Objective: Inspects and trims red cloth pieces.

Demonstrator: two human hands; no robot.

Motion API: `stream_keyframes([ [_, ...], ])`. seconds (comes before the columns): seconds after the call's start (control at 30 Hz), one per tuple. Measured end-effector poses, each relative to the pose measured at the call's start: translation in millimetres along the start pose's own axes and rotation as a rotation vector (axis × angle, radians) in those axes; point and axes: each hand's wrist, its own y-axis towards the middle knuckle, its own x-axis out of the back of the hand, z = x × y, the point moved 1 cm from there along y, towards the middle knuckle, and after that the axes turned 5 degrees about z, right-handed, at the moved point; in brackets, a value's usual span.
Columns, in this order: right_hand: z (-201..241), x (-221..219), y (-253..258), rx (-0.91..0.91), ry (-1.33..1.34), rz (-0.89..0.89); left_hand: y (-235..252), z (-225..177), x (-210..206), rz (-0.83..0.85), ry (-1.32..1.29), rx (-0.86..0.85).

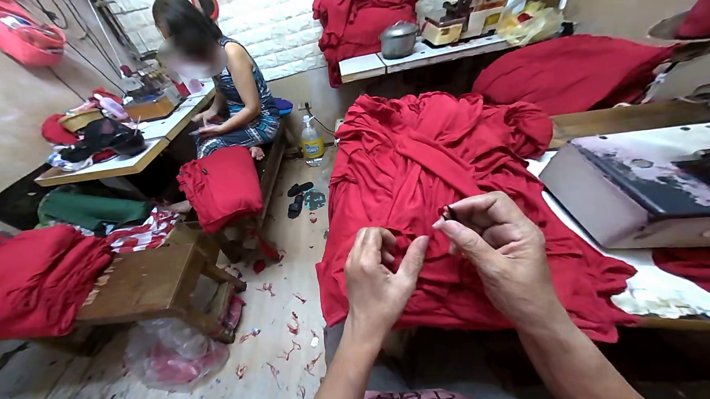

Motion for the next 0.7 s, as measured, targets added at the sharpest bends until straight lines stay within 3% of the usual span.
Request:
stream_keyframes([
  [0.1, -6.1, -5.7, -6.1, -0.003, -0.111, 0.030, 1.3, 8.2, -7.1, 0.041, 0.131, -0.004],
  [0.27, -16.4, -2.8, -13.3, 0.071, -0.382, 0.059, -9.8, 11.2, 9.9, 0.036, -0.179, 0.076],
  [0.57, -1.9, -8.9, 2.3, 0.339, -0.757, 0.098, -18.1, 14.0, 16.5, 0.007, -0.238, -0.030],
  [0.7, 7.3, -11.7, 13.1, 0.374, -0.933, 0.217, -15.7, 10.8, 14.9, -0.002, -0.185, -0.081],
])
